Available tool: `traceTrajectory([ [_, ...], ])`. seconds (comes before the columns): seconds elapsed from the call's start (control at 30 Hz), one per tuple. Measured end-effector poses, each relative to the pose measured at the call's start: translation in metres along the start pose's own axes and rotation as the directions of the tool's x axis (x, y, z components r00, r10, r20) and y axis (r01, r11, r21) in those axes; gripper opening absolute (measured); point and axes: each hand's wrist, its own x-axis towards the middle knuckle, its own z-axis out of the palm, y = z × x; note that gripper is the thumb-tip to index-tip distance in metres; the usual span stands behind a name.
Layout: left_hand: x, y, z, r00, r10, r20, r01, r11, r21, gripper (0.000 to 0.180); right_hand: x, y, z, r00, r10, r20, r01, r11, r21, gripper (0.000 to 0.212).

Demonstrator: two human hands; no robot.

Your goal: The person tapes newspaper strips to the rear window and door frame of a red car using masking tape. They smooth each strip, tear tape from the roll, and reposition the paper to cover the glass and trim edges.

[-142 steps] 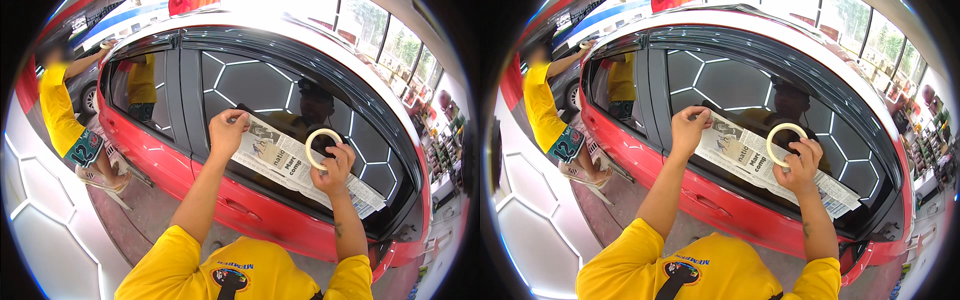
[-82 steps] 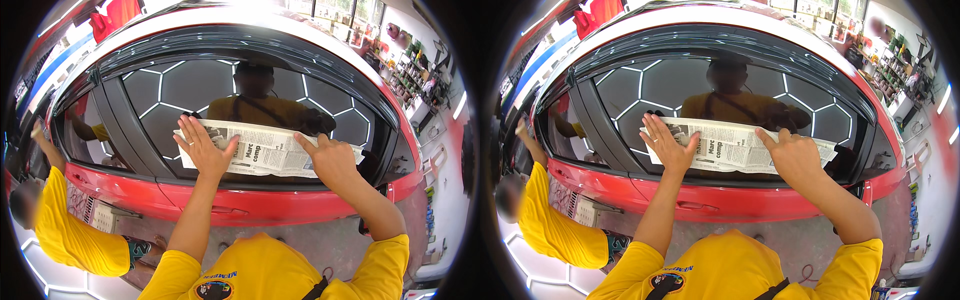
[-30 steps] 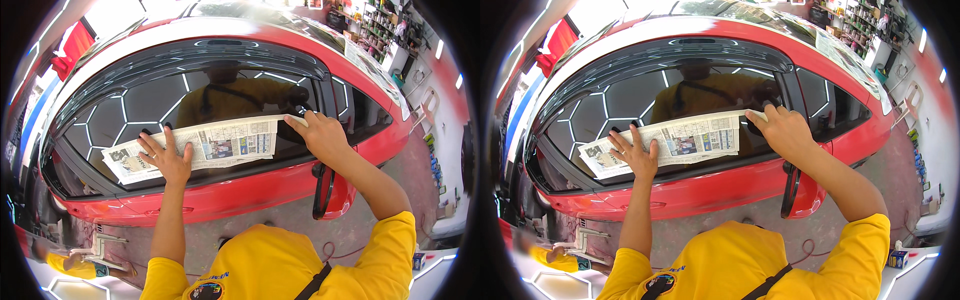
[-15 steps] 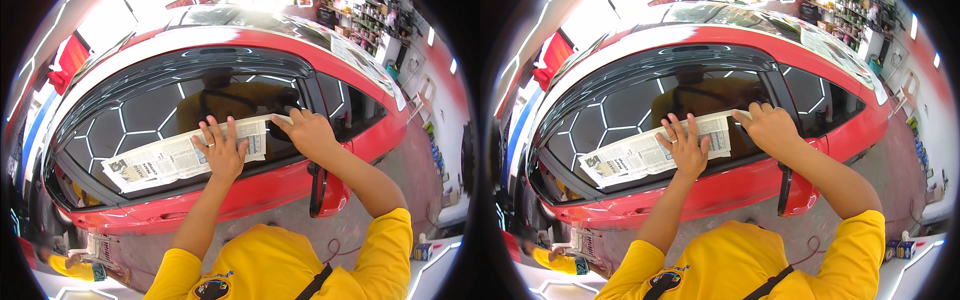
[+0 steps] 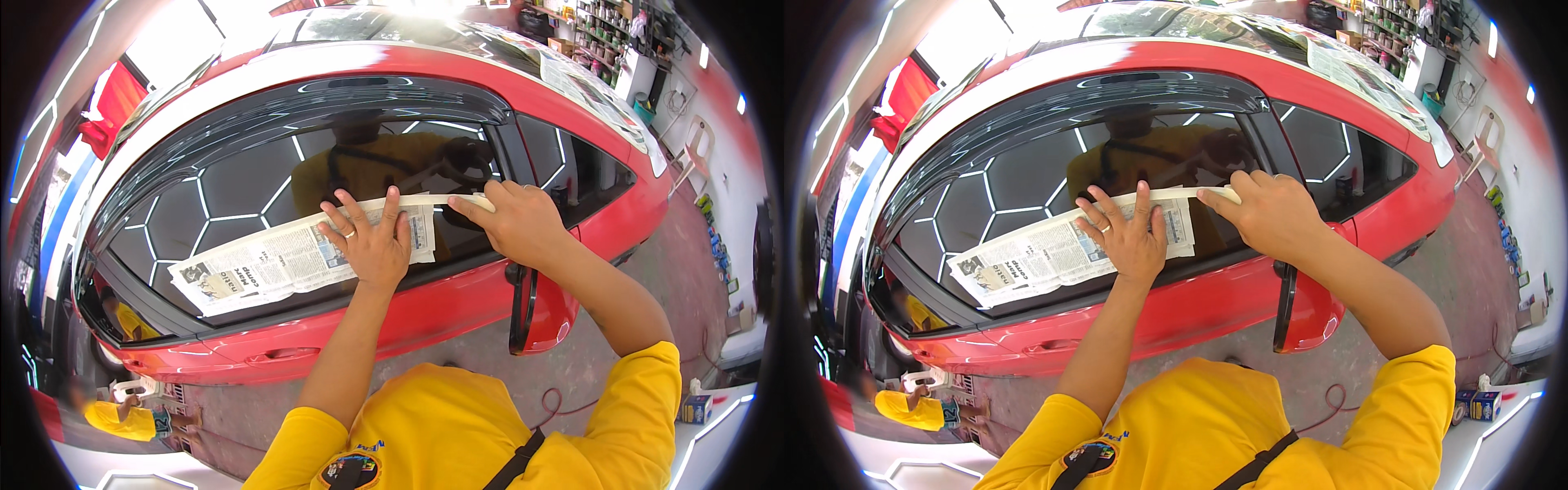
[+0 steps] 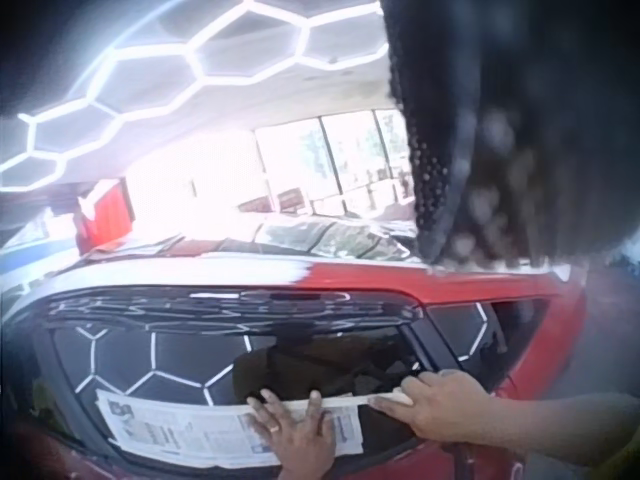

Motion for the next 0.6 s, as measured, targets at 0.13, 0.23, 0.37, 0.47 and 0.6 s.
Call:
traceTrajectory([
  [0.13,0.0,-0.001,-0.001,1.0,0.003,0.012,-0.003,1.0,0.017,0.051,-0.001,-0.003,0.019,0.999,0.037,-0.003,-0.037,0.998,-0.041,0.05],
  [0.23,-0.001,0.0,0.0,1.0,0.014,0.006,-0.014,0.999,0.029,0.05,0.004,-0.005,0.024,0.998,0.059,-0.014,-0.06,0.994,-0.089,0.05],
  [0.37,-0.001,-0.001,-0.002,1.0,-0.003,0.028,0.001,0.998,0.069,0.05,0.006,-0.008,0.023,0.998,0.06,0.0,-0.06,0.992,-0.115,0.048],
  [0.47,-0.001,-0.002,-0.004,1.0,0.005,0.025,-0.006,0.998,0.06,0.049,0.008,-0.009,0.026,0.998,0.059,-0.005,-0.059,0.991,-0.124,0.047],
  [0.6,0.002,-0.002,-0.009,0.997,0.071,0.035,-0.072,0.997,0.028,0.053,0.011,-0.012,0.022,0.996,0.088,0.016,-0.085,0.986,-0.142,0.046],
])
